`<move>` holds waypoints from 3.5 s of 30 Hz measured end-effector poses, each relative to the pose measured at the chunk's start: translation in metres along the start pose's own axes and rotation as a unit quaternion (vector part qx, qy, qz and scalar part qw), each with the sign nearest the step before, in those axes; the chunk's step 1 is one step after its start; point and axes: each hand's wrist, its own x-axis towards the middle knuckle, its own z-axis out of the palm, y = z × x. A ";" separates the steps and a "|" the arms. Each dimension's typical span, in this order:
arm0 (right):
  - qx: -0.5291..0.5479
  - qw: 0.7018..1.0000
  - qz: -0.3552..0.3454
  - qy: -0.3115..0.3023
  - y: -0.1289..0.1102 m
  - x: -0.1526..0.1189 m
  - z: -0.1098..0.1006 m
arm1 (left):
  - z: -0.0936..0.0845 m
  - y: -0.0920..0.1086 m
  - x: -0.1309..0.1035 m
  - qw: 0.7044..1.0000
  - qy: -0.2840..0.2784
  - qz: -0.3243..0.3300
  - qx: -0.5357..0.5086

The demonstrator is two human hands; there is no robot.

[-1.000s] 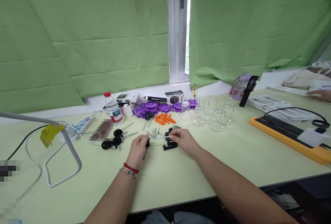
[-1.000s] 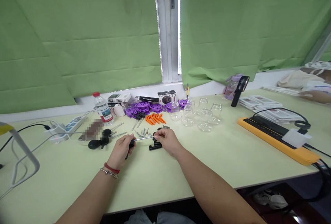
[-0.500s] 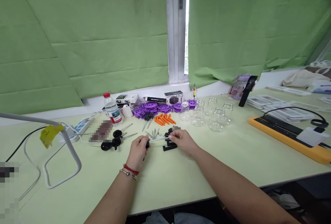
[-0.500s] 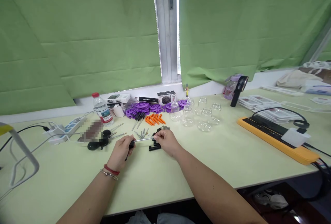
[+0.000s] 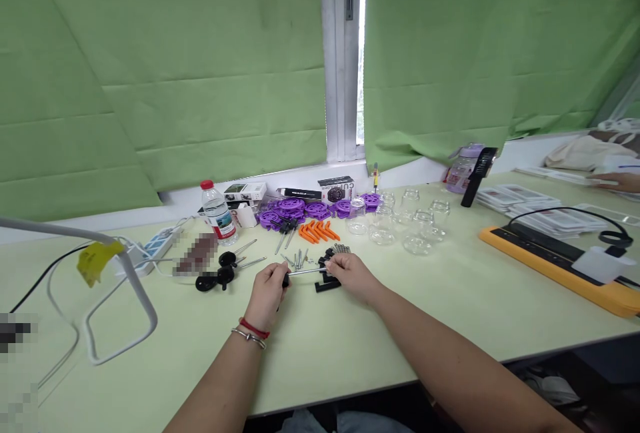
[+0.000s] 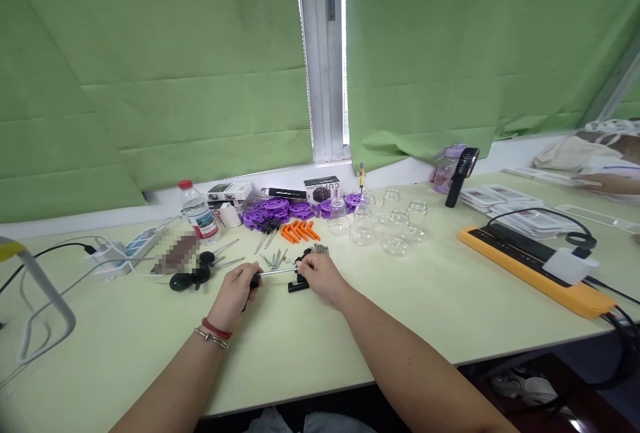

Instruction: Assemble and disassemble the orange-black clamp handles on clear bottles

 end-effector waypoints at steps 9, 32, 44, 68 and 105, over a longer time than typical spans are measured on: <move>-0.077 0.996 -0.036 -0.005 -0.001 -0.001 0.002 | 0.003 -0.001 -0.002 1.000 0.008 -0.008 -0.009; 0.004 0.997 -0.057 0.045 -0.005 -0.002 0.003 | -0.001 0.002 -0.002 0.999 0.001 -0.021 -0.045; -0.035 0.987 -0.134 0.076 -0.001 -0.002 0.007 | -0.002 0.005 -0.002 0.995 0.005 -0.092 -0.036; 0.201 0.979 0.013 0.032 -0.001 0.001 -0.003 | 0.000 0.006 -0.005 0.999 0.011 -0.027 -0.040; 0.077 0.997 0.005 0.008 0.001 -0.002 -0.001 | -0.001 -0.002 -0.001 1.000 0.016 -0.006 -0.014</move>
